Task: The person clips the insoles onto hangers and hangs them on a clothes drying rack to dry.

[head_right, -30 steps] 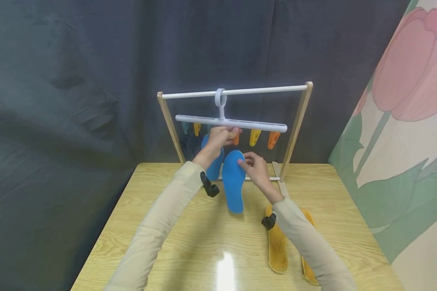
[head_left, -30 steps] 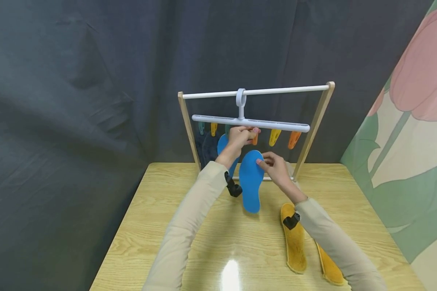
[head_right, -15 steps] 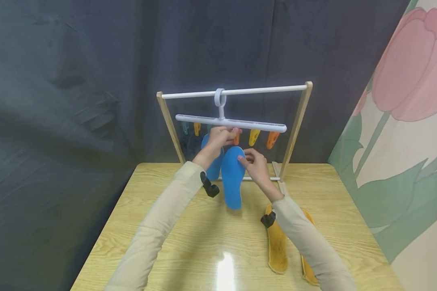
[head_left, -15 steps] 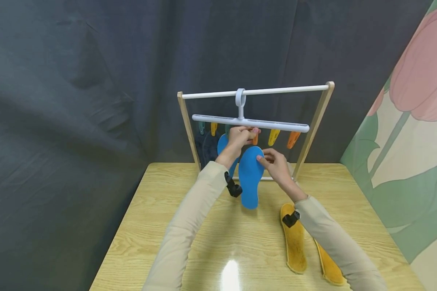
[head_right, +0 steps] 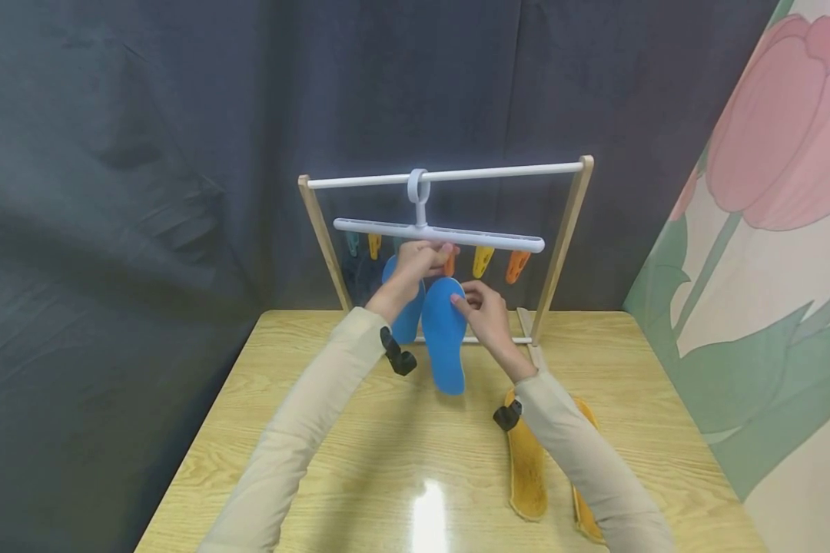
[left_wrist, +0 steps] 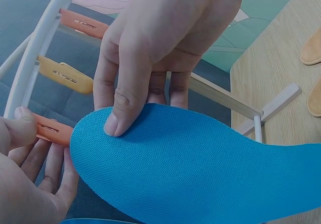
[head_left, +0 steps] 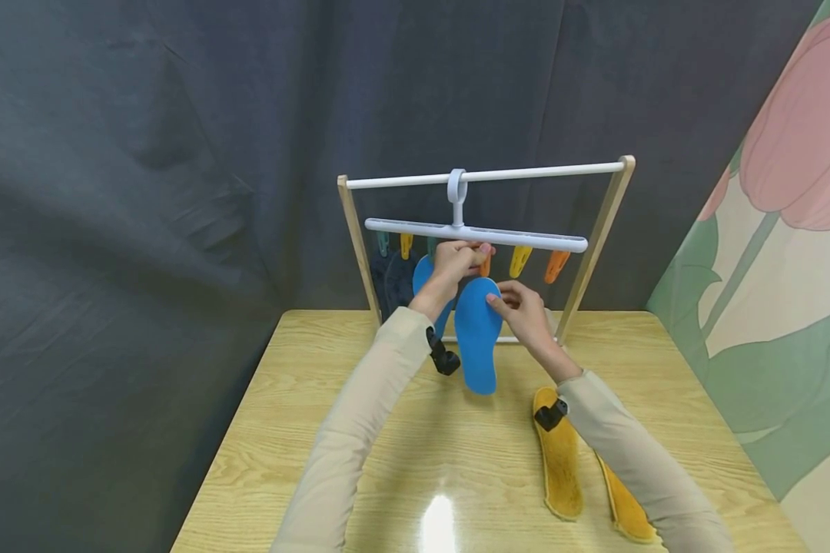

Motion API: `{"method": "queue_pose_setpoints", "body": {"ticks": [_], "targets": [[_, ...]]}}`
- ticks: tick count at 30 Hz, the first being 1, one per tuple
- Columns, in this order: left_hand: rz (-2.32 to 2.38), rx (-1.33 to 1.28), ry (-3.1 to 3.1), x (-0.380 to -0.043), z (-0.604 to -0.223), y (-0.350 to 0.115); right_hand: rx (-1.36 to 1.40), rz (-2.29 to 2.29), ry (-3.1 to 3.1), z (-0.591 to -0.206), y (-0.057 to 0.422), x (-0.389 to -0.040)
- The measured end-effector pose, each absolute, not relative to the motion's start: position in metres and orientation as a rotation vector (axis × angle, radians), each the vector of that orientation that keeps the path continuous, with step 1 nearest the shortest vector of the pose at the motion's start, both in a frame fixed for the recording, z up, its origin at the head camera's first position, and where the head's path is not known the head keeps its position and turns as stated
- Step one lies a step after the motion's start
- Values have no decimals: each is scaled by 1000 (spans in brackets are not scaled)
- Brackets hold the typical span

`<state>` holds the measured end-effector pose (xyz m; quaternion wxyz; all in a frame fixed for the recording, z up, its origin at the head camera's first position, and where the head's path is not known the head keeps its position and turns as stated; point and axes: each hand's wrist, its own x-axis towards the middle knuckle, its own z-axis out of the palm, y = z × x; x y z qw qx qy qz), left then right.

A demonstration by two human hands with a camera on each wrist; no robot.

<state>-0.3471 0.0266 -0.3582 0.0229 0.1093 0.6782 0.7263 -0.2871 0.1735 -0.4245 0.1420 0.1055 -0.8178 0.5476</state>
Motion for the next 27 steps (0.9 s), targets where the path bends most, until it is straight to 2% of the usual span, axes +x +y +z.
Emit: {"method": "queue_pose_setpoints", "body": {"ticks": [27], "targets": [[2300,319,2053,-344,-358,30,287,1589,-2305,-425,169,-287]]}}
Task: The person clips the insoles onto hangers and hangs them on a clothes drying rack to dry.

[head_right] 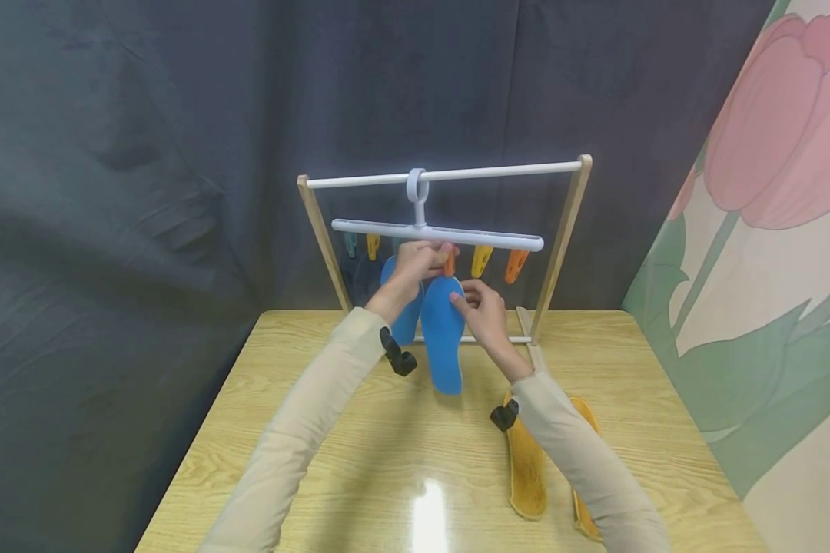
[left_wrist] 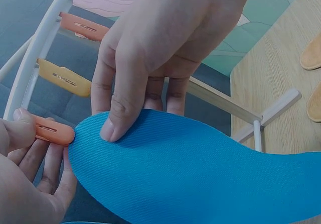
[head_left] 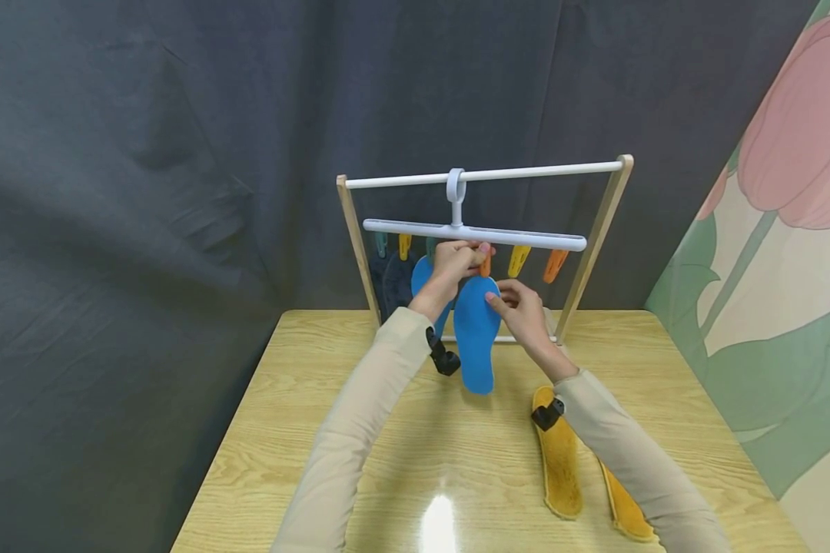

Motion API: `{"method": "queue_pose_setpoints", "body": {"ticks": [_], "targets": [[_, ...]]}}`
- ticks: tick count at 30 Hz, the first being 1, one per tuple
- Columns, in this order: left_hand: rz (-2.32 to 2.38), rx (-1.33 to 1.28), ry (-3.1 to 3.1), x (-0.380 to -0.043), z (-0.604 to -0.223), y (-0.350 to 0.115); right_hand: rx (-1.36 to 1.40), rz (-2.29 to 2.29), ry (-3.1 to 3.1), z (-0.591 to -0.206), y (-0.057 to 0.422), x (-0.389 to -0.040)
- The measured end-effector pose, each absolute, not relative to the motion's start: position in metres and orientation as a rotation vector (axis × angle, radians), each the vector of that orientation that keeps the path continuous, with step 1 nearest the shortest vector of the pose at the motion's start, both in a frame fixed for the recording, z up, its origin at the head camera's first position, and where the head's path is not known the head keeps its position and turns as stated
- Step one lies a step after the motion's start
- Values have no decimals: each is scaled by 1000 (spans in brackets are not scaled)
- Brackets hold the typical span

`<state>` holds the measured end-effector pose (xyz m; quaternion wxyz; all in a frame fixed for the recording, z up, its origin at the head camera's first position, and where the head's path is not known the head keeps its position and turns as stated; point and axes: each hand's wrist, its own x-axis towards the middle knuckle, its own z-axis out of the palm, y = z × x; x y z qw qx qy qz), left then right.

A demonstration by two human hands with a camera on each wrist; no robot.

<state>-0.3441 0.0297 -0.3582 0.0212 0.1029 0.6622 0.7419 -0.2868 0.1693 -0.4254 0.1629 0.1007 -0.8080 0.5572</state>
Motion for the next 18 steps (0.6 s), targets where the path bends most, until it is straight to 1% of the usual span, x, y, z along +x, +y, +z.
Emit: {"method": "queue_pose_setpoints", "body": {"ticks": [18], "targets": [[2258,320,2092,-343,-357,26,183,1624,-2092,-425,159,-288]]}}
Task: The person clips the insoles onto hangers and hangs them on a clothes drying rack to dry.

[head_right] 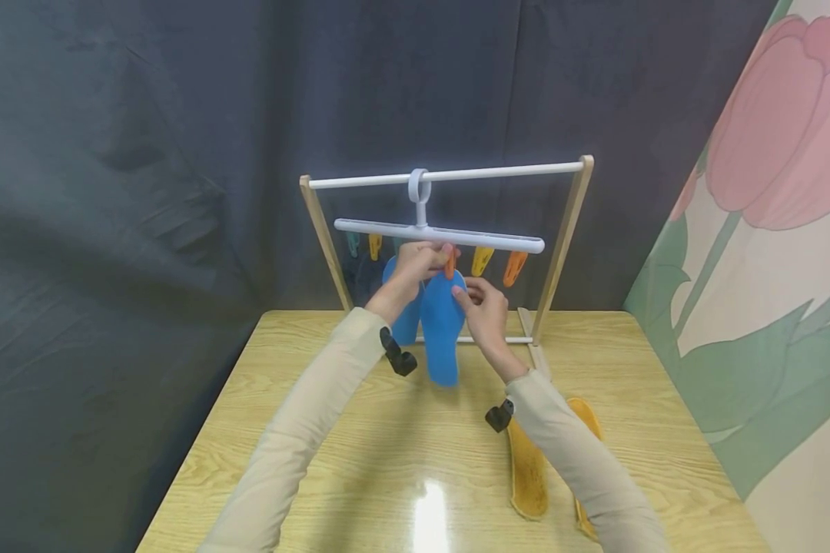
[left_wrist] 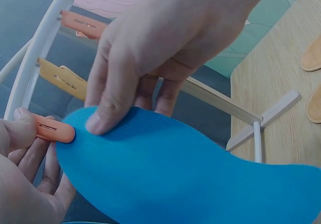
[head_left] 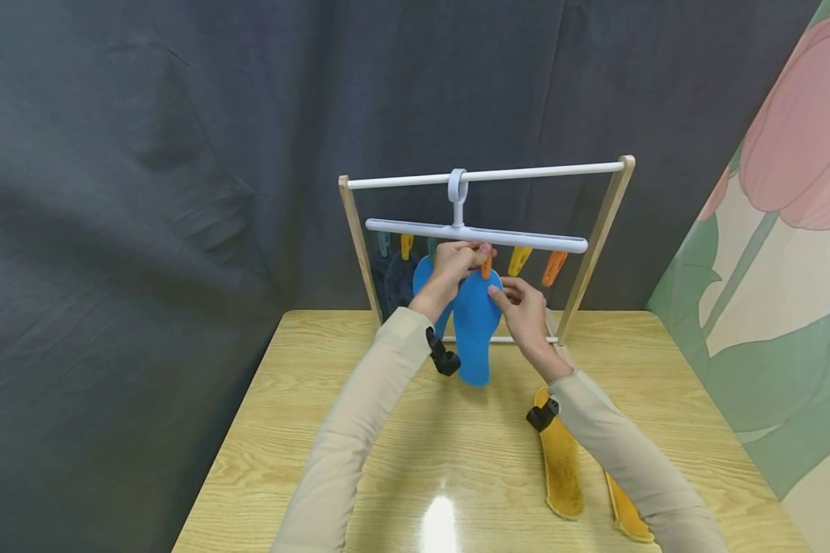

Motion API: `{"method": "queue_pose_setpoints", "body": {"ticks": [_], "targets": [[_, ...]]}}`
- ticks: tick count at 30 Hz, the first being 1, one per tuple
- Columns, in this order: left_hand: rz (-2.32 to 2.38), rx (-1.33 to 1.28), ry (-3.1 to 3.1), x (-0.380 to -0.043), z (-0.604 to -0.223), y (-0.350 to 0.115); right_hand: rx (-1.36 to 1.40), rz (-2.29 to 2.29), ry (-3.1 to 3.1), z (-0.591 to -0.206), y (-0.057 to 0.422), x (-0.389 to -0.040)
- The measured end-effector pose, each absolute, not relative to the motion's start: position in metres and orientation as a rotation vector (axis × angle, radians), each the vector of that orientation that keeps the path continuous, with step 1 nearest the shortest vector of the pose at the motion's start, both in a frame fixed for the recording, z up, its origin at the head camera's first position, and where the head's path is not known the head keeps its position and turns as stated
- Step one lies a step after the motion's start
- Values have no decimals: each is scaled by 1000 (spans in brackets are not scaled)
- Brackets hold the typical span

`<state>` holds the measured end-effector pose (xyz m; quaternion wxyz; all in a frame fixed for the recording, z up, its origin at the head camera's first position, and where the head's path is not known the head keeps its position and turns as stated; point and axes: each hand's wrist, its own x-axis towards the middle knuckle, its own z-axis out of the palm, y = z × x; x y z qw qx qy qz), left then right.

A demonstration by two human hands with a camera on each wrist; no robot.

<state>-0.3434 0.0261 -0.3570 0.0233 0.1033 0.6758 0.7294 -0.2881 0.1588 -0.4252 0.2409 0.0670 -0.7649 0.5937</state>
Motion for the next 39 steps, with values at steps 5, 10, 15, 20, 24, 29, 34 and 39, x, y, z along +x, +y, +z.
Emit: {"method": "queue_pose_setpoints", "body": {"ticks": [5,10,15,20,24,29,34,39], "targets": [[2223,323,2135,-344,-358,25,174,1631,-2094,-421,160,-288],[2200,353,2140,-345,-358,23,172,1634,-2132,-420,163,-289],[2141,345,2136,-345,-358,21,158,1633,-2146,-423,164,-289],[2097,345,2132,-347,-359,20,143,1635,-2152,-425,163,-290],[2110,419,2097,-346,-362,19,140,1632,-2174,-426,164,-290],[2195,520,2042,-345,-368,20,104,1629,-2234,-427,165,-288],[2212,591,2044,-346,-372,20,84,1624,-2234,-427,165,-289],[2220,606,2028,-347,-373,19,82,1639,-2224,-428,164,-289]]}}
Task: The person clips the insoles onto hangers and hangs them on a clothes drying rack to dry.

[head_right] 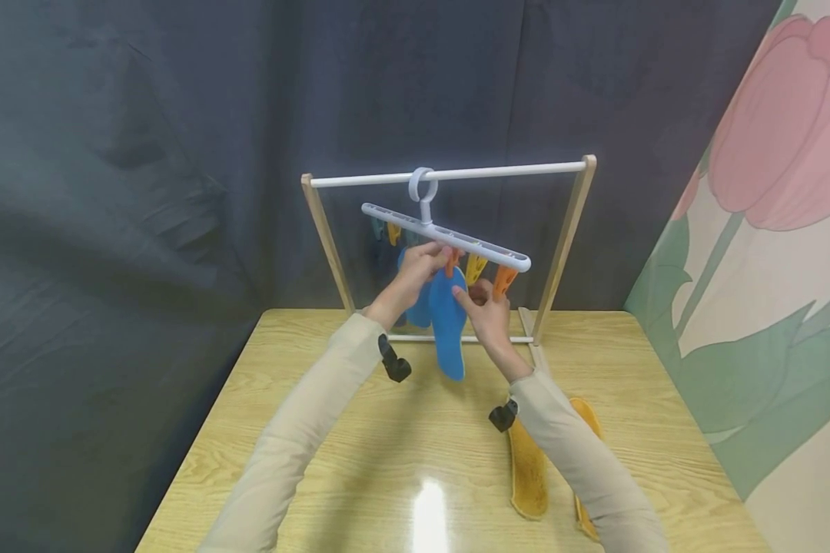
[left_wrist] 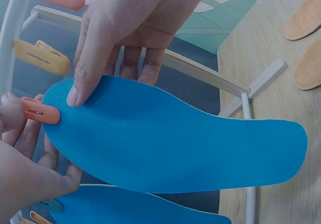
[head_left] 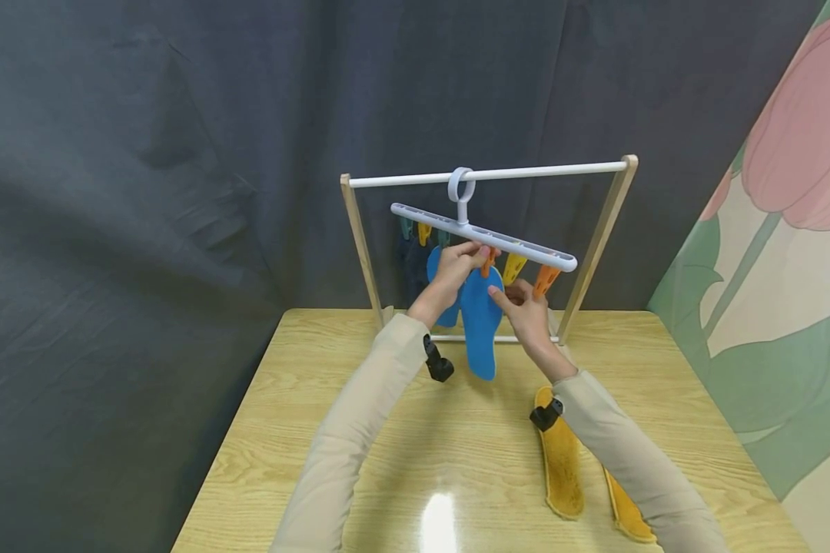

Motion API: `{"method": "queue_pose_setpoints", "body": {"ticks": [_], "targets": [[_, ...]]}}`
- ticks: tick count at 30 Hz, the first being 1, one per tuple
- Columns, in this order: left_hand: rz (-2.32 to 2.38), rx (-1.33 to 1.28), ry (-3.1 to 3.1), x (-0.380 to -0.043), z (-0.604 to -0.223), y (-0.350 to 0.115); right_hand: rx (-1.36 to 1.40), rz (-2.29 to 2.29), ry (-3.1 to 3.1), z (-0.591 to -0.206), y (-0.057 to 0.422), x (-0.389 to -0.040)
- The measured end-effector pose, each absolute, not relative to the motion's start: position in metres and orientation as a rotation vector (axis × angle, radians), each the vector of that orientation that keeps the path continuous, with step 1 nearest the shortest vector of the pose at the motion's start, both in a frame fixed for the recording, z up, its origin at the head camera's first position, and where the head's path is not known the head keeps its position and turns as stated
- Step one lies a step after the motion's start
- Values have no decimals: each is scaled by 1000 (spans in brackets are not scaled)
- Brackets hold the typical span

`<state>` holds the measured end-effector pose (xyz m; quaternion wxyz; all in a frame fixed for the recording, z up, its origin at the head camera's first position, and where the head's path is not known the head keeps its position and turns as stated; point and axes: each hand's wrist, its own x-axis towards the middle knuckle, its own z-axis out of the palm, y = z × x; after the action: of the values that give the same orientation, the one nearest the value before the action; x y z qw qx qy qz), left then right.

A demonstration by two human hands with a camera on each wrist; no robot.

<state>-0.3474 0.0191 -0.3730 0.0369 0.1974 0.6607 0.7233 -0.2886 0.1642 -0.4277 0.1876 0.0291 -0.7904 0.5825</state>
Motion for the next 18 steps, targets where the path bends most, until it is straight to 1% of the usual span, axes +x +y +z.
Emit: {"method": "queue_pose_setpoints", "body": {"ticks": [18], "targets": [[2209,560,2079,-347,-375,18,127,1686,-2279,-435,166,-286]]}}
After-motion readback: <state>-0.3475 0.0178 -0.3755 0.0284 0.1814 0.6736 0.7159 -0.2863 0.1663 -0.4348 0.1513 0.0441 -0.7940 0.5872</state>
